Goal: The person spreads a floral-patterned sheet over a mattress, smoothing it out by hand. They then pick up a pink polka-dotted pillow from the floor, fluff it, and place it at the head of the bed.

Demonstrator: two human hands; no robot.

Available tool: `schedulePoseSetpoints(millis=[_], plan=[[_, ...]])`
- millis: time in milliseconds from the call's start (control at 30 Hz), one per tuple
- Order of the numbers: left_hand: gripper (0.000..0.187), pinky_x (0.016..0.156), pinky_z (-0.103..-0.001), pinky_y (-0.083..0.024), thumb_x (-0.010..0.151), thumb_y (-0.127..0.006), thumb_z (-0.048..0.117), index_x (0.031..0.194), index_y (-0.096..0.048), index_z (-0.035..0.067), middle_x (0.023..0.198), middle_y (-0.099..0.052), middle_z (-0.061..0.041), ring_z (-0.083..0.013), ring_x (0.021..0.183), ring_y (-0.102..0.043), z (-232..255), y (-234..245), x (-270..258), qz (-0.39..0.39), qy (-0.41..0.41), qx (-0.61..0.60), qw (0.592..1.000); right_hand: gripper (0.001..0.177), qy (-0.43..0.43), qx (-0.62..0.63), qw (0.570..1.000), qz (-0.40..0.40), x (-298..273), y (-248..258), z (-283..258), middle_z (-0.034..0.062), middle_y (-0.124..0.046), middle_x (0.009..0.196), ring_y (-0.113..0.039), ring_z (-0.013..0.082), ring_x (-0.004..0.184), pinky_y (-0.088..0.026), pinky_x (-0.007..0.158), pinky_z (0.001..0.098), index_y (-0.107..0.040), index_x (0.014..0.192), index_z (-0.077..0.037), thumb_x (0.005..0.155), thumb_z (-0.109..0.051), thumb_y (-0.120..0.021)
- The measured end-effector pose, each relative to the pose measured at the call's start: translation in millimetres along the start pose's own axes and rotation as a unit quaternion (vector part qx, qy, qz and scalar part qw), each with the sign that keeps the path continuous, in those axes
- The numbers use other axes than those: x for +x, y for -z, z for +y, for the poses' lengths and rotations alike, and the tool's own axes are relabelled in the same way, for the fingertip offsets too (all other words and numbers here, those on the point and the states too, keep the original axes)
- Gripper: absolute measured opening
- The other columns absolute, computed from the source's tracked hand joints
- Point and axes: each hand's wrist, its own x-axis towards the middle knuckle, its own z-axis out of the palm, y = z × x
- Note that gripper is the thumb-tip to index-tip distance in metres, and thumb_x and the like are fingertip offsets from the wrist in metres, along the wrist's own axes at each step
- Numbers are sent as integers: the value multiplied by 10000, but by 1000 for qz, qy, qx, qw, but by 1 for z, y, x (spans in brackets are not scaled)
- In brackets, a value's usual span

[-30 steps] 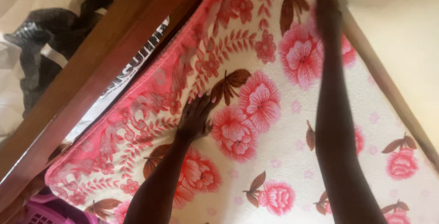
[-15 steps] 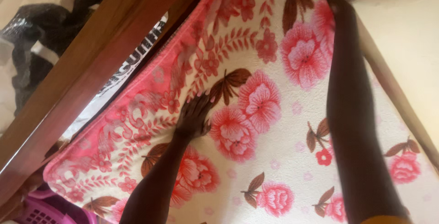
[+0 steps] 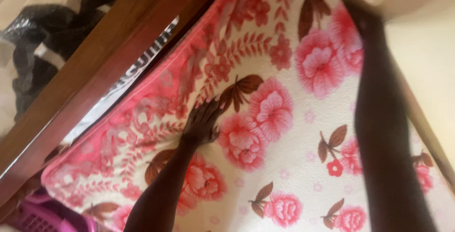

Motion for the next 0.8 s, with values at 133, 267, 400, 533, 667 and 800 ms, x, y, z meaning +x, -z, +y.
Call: schedulePoseSetpoints(millis=[133,267,400,533,667,800], plan=[[780,1246,-530,-236,904,-608,361,1618,-370,156,1681,-334,-115,-301,1565,-295,3,-5,-15,-2,10,-20,1000,681,-14,-14,1000,-13,-24,-10,4,195,-219,1666,-195,404,1532,-184,1247,554,-264,1627,-85,1104,-477,-458],[822,1222,-549,-224,825,-625,357,1587,-370,185,1636,-351,-109,-301,1519,-296,-5,-8,-2,-47,6,-59,997,689,-15,-20,999,29,-38,-7,-5,196,-210,1674,-187,405,1541,-177,1252,555,-258,1632,-85,1106,-485,-455],[817,1253,-556,-207,877,-614,335,1615,-325,134,1665,-321,-141,-341,1560,-262,-5,-11,-13,1,-26,-80,996,697,-13,-37,988,150,-86,-39,-32,197,-201,1682,-179,407,1550,-171,1257,557,-252,1637,-86,1107,-493,-452],[803,1288,-541,-197,916,-606,311,1645,-313,141,1702,-297,-134,-320,1588,-248,-2,3,0,48,-33,-45,997,704,-25,-31,971,235,-139,-60,-74,198,-192,1690,-171,408,1559,-164,1263,559,-246,1642,-86,1109,-500,-448],[811,1310,-550,-189,944,-615,317,1664,-291,135,1716,-271,-128,-327,1605,-223,-2,5,-9,63,-48,-72,994,712,-19,-27,975,218,-221,-76,-102,199,-183,1698,-163,410,1568,-158,1268,561,-240,1647,-87,1111,-508,-445],[832,1283,-560,-181,916,-634,323,1653,-293,142,1705,-269,-127,-342,1591,-224,-5,1,-7,57,-49,-100,992,720,-6,-22,978,206,-298,-86,-129,200,-174,1707,-155,412,1578,-151,1273,563,-235,1652,-87,1112,-516,-442]])
